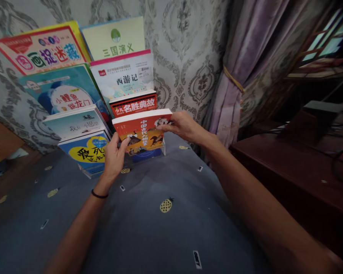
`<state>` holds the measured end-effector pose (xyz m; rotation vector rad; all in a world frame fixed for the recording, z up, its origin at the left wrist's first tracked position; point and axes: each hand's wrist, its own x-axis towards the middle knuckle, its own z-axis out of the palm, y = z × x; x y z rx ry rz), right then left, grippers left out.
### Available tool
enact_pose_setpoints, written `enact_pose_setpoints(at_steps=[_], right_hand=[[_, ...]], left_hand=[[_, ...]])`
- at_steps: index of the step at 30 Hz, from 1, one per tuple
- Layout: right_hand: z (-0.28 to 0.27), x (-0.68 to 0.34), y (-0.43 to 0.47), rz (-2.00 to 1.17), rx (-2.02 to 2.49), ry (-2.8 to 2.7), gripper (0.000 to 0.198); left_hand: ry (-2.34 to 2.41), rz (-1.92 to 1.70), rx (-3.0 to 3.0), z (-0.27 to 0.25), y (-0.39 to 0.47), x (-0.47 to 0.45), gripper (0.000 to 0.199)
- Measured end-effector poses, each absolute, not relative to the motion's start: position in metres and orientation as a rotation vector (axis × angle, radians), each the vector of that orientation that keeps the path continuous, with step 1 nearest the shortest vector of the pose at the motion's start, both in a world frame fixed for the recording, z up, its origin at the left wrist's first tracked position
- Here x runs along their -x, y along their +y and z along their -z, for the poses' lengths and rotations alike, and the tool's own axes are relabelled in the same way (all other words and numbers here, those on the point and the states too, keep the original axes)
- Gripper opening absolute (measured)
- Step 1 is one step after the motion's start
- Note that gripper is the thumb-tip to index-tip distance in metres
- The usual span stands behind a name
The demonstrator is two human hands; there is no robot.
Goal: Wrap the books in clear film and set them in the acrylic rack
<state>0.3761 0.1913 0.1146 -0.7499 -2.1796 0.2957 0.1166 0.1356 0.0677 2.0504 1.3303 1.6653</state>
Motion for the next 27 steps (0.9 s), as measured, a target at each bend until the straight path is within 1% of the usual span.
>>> enact_pose_setpoints(at_steps=[7, 11, 16, 23, 27], right_hand=[[-0.107, -0.374, 0.199, -0.295, 0.863, -2.244, 0.026], [-0.098, -0.372, 0.206, -0.292, 0.903, -2.259, 0.021], [-0.094, -0.369, 0.207, -0.282, 0.962, -2.299, 0.022], [-0.095, -0.366, 0.204, -0.163, 1.066, -2.32, 0.022], [-0.091, -0.362, 0.204, -0.144, 1.106, -2.344, 0.023]], left_hand=[[1.446, -1.575, -2.196, -0.062, 0.142, -0.113, 0.025], [1.558, -1.491, -2.28, -0.057, 0.143, -0.111, 0.017], [1.747, -1.383, -2.299, -0.057, 0.139, -0.112, 0.008], [1.984, -1.154, -2.295, -0.062, 0.131, -0.118, 0.017], [2.132, -0.958, -2.263, -0.063, 0.127, -0.123, 0.021]])
